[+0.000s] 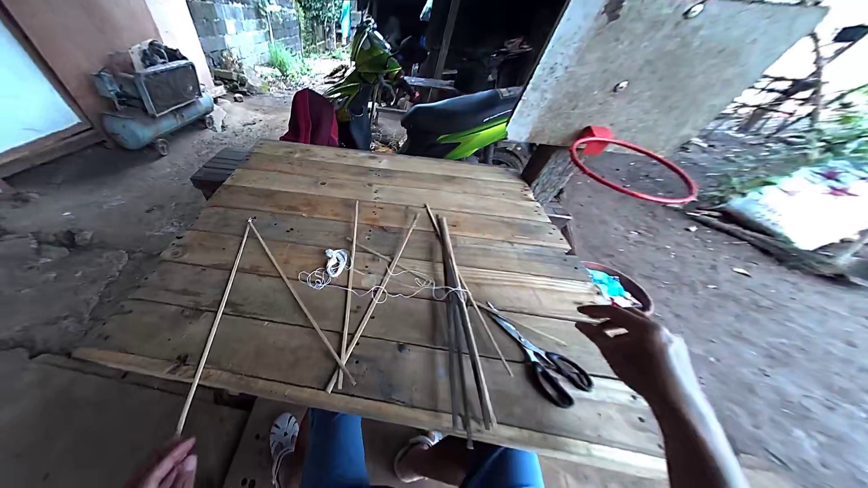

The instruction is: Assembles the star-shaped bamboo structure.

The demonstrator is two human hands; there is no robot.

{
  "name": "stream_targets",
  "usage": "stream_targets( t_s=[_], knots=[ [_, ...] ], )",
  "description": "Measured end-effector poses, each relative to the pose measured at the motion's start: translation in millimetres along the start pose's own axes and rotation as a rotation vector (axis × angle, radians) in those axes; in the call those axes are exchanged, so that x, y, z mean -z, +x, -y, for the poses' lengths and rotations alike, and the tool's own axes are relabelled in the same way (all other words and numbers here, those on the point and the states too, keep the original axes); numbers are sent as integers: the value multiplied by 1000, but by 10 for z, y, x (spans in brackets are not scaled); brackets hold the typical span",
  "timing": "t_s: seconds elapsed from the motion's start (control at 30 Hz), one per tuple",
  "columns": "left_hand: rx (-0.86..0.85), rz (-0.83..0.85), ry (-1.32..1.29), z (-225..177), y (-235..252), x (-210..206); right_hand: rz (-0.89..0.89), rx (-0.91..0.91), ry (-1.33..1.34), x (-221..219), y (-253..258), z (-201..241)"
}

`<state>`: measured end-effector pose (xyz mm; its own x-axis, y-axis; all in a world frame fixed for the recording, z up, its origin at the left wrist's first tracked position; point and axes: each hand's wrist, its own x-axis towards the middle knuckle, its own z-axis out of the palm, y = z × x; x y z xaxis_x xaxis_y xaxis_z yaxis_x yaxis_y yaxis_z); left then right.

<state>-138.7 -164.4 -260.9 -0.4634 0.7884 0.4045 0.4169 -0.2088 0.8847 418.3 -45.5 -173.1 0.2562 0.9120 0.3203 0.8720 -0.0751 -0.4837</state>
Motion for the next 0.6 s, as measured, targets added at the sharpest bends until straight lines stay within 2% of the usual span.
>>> stream_targets(
  t_s=[0.13, 0.27, 0.37, 0.47, 0.53, 0.6],
  knots=[
    [-194, 190, 290, -229, 38, -446, 119, 192, 97, -302, -306, 656],
    [-243, 355, 355, -462, 49, -1147, 294, 339, 251, -975, -526, 1462],
    [-280, 476, 419, -431, 18, -1489, 405, 379, 218, -1451, -482, 1897],
    [-320, 475, 431, -345, -9, -1583, 675, 297, 90, -1612, -386, 2159],
    [-327, 445, 394, -307, -12, -1556, 663, 275, 56, -1625, -404, 2161],
    [-330, 432, 351, -288, -21, -1508, 575, 227, -3, -1557, -446, 2083]
  ],
)
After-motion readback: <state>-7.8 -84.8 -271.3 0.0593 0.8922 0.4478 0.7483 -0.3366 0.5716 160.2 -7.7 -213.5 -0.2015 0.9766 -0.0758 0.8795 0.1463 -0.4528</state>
